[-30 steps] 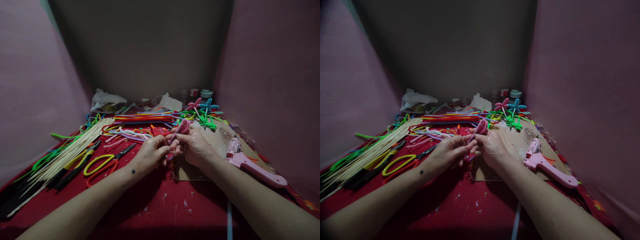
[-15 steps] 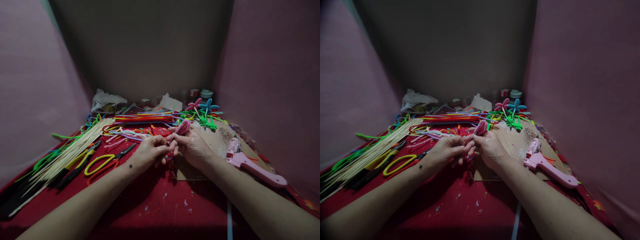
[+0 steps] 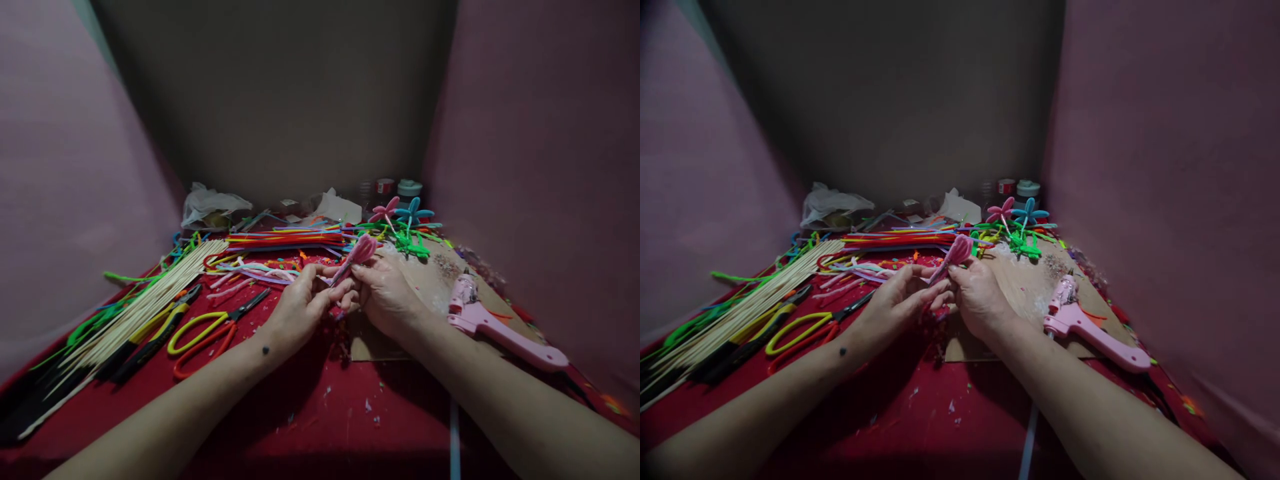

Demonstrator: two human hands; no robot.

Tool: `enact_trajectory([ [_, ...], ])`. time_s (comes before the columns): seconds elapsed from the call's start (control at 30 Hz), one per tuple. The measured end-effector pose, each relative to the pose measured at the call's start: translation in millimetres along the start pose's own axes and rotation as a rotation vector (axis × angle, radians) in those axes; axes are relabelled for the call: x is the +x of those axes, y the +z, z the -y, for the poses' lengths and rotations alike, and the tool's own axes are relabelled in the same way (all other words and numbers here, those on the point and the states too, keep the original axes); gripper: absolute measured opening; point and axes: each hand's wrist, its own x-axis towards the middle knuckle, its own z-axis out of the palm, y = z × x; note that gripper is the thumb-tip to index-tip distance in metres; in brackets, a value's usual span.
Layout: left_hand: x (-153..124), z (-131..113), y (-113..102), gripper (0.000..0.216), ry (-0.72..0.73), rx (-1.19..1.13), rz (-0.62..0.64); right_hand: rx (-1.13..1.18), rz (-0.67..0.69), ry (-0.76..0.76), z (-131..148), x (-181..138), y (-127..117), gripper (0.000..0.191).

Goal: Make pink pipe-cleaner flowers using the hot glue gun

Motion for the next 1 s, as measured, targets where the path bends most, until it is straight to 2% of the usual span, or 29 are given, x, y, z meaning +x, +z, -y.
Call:
enact_trajectory([
  [0.13,-4,-9,-5,0.032,0.079,0.235,-0.139,-0.023,-0.025,-0.033,-1,2,-2,0.010],
  [0.2,-4,-16,-5,0.030,0.106,0.289,-0.166,-0.024,-0.035,-0.039,-2,3,-3,0.013],
  [0.37,8,-19,1,0.015,0.116,0.187,-0.130,-0.073,-0.130,-0.079,-4,2,-5,0.020],
  [0.5,17,-11,2,0.014,0.074,0.141,-0.155,-0.089,-0.202,-0.048,-5,2,-7,0.023],
  [0.63,18,-12,1,0.015,0.037,0.107,-0.148,-0.067,-0.177,-0.039,-7,3,-8,0.024],
  [0.83,16,-19,2,0.013,-0.047,-0.101,-0.063,-0.025,-0.135,-0.032,-9,5,-9,0.024],
  [1.0,17,-20,-1,0.012,-0.023,-0.068,-0.117,0.014,-0.132,-0.026,-7,4,-7,0.022],
])
